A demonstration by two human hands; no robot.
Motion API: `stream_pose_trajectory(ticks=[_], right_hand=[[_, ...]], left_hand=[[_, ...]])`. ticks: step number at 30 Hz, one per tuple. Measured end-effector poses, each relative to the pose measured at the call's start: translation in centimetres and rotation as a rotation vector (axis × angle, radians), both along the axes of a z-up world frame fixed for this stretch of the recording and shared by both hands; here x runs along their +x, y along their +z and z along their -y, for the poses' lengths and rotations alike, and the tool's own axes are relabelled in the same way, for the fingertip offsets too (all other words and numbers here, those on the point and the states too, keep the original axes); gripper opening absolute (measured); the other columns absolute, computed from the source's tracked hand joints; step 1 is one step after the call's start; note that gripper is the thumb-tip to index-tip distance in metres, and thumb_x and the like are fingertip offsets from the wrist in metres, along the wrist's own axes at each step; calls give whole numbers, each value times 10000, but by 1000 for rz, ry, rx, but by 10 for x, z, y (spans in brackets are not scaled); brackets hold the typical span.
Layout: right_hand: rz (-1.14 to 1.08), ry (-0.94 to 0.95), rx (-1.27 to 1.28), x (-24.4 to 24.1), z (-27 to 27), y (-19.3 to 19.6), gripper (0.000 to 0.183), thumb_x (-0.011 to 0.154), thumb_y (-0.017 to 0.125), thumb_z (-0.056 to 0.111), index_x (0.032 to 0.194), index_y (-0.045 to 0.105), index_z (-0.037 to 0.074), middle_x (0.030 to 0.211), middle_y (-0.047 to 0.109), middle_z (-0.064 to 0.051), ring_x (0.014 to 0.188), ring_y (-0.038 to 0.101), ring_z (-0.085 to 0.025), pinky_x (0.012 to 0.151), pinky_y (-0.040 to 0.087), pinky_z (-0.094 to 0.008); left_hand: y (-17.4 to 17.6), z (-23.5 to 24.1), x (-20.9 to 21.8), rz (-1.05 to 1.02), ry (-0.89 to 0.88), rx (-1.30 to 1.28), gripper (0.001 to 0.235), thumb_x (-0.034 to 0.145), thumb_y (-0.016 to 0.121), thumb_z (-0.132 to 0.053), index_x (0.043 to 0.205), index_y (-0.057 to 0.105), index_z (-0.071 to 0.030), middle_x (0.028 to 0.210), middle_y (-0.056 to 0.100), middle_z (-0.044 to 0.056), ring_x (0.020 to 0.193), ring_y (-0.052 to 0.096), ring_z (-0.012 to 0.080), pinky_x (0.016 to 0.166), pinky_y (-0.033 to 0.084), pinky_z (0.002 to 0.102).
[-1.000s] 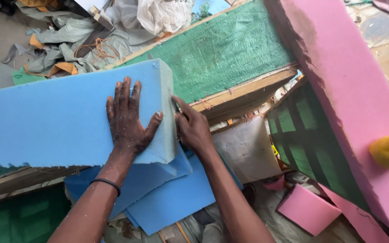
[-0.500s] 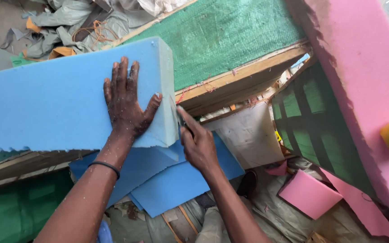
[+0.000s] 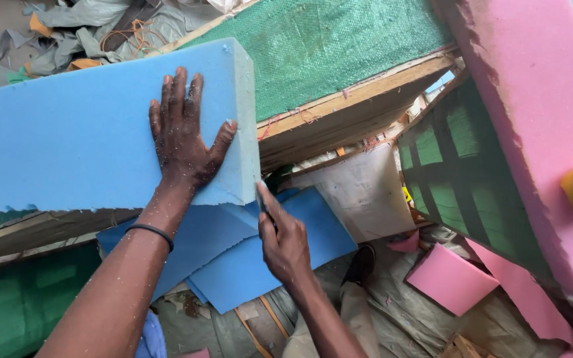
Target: Cutting large blocks of blue upholstery foam into smaller pieces using a long knife on a wooden frame.
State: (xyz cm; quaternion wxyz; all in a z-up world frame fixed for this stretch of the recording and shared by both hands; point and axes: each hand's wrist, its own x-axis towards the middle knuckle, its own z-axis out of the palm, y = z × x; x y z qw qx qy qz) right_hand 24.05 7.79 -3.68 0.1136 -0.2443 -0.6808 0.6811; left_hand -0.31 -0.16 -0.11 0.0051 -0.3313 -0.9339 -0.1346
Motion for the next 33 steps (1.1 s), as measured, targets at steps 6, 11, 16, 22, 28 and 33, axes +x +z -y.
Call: stream_pose_trajectory(ticks=[6, 11, 16, 22, 28, 33], right_hand=[[-55, -55, 37, -42, 18, -46, 573, 1206, 481, 182, 1768, 496, 295, 993, 824, -147, 540, 435, -258, 576, 348, -503], [-31, -96, 54, -13, 38, -1, 627, 1133, 484, 192, 1753, 576, 197, 792, 687, 6, 600, 398, -101, 566, 335, -384], [10, 166, -165, 127, 146, 0, 609, 1128, 509, 120, 1718, 651, 174, 814, 631, 12, 700, 561, -144, 682, 491, -365], [388, 470, -405, 219, 133, -32, 721, 1089, 475, 49, 1734, 683, 297, 804, 574, 77, 693, 510, -66, 688, 409, -338], [668, -42, -31, 274, 57, -85, 695, 1100, 589, 337, 1786, 485, 379, 834, 775, -72, 489, 666, -194, 474, 594, -386], [515, -185, -113, 244, 71, -5, 445, 1108, 579, 162, 1540, 661, 99, 873, 788, -69, 493, 667, -192, 512, 539, -344]], left_hand=[[-9, 3, -5, -85, -14, 11, 887, 1179, 592, -682, 1880, 328, -208, 1949, 225, 111, 1817, 168, 382, 1429, 107, 696], [-13, 6, -4, -176, -63, 49, 850, 1221, 557, -681, 1894, 329, -213, 1964, 241, 77, 1837, 173, 345, 1458, 154, 673], [-24, 10, -10, -193, -69, 84, 840, 1220, 618, -676, 1883, 361, -230, 1952, 252, 79, 1824, 175, 358, 1434, 185, 731], [-19, 14, -22, -86, -114, 49, 1116, 1102, 664, -890, 1894, 342, -172, 1944, 191, 124, 1792, 91, 348, 1410, 105, 706], [0, 87, 26, -172, -413, -116, 1564, 870, 908, -1011, 1937, 111, -190, 1952, -36, 122, 1803, -47, 404, 1450, 127, 827], [-24, 164, 21, -234, -143, -81, 1142, 1032, 788, 192, 1912, 192, -225, 1919, 110, 168, 1749, 63, 505, 1461, 211, 771]])
